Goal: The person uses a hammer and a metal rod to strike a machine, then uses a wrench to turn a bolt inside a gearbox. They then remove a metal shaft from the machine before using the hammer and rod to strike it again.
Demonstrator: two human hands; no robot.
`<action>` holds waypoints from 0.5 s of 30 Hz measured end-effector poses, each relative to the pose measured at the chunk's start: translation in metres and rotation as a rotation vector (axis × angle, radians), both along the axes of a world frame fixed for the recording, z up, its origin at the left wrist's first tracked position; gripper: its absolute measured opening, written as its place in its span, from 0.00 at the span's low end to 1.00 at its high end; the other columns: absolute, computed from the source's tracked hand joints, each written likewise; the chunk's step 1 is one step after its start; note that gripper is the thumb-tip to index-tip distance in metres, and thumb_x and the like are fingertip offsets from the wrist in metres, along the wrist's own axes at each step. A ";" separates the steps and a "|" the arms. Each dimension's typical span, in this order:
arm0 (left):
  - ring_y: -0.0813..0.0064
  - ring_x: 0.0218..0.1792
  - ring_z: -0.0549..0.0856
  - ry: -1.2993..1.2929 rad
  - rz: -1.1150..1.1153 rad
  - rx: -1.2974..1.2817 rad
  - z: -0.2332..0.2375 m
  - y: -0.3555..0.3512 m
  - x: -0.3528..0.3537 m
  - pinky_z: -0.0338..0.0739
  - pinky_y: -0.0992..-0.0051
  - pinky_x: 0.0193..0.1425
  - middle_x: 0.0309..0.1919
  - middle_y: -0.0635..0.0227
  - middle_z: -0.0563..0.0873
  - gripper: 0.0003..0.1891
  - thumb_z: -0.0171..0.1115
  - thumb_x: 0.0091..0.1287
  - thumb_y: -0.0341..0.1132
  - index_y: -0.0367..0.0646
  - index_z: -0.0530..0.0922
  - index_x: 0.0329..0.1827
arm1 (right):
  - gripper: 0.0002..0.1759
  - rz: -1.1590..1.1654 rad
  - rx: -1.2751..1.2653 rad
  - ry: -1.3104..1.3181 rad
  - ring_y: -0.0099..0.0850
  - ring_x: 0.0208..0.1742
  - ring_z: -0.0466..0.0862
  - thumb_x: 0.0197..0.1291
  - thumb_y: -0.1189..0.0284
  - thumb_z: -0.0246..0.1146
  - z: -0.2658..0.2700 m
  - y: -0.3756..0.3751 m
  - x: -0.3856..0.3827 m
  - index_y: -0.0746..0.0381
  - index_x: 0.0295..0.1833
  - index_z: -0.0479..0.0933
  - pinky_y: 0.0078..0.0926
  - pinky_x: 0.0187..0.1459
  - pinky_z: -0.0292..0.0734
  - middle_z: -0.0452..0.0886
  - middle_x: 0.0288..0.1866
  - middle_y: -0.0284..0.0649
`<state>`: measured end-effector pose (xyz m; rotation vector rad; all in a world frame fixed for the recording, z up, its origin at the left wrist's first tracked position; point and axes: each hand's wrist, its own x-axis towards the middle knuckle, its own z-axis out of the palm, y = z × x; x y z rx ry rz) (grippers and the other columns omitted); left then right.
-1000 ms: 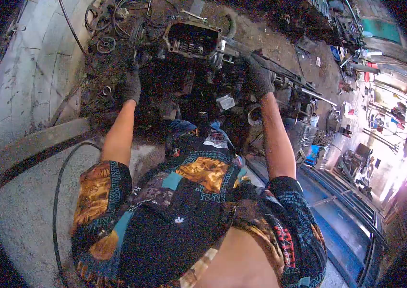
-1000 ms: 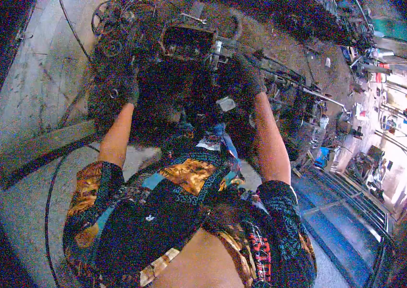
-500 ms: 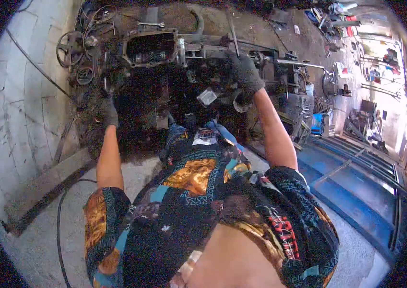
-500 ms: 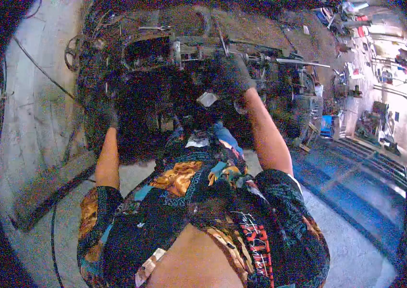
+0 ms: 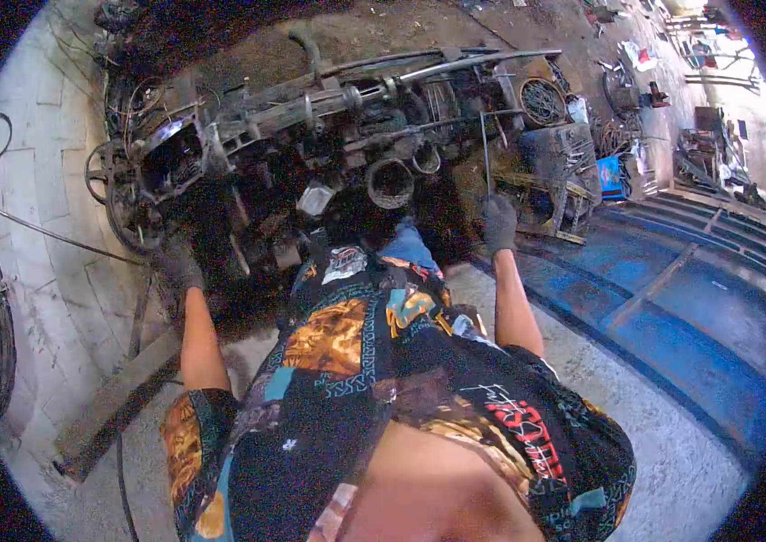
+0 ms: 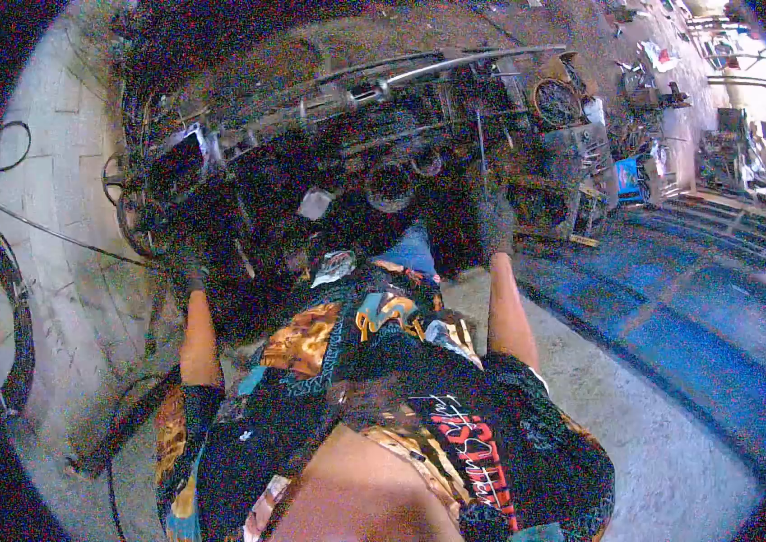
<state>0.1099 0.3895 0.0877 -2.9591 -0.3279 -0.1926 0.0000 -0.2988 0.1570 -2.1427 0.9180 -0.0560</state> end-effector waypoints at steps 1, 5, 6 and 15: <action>0.50 0.62 0.78 0.010 -0.027 0.053 0.005 -0.016 -0.012 0.71 0.57 0.64 0.61 0.45 0.78 0.30 0.49 0.74 0.55 0.36 0.74 0.63 | 0.15 -0.009 0.015 -0.001 0.26 0.40 0.80 0.61 0.68 0.63 -0.014 -0.014 -0.010 0.64 0.50 0.82 0.28 0.45 0.76 0.85 0.39 0.41; 0.49 0.62 0.78 0.075 -0.112 0.284 0.008 -0.095 -0.037 0.71 0.57 0.63 0.62 0.43 0.77 0.30 0.49 0.74 0.54 0.35 0.73 0.63 | 0.17 -0.043 0.024 0.105 0.38 0.41 0.83 0.59 0.66 0.63 -0.054 -0.059 -0.007 0.65 0.51 0.81 0.36 0.47 0.76 0.85 0.40 0.46; 0.49 0.62 0.78 0.098 -0.133 0.345 0.008 -0.106 -0.040 0.71 0.57 0.63 0.62 0.42 0.77 0.30 0.49 0.74 0.54 0.34 0.72 0.63 | 0.18 -0.045 0.119 0.091 0.44 0.43 0.84 0.59 0.67 0.63 -0.064 -0.068 0.000 0.65 0.51 0.81 0.39 0.48 0.76 0.85 0.41 0.49; 0.45 0.74 0.61 0.508 -0.299 0.227 0.054 -0.252 -0.064 0.59 0.58 0.77 0.74 0.48 0.64 0.21 0.44 0.77 0.39 0.38 0.70 0.67 | 0.12 0.259 -0.396 -0.310 0.52 0.47 0.82 0.57 0.71 0.61 -0.147 -0.113 0.152 0.66 0.44 0.82 0.43 0.50 0.76 0.83 0.41 0.55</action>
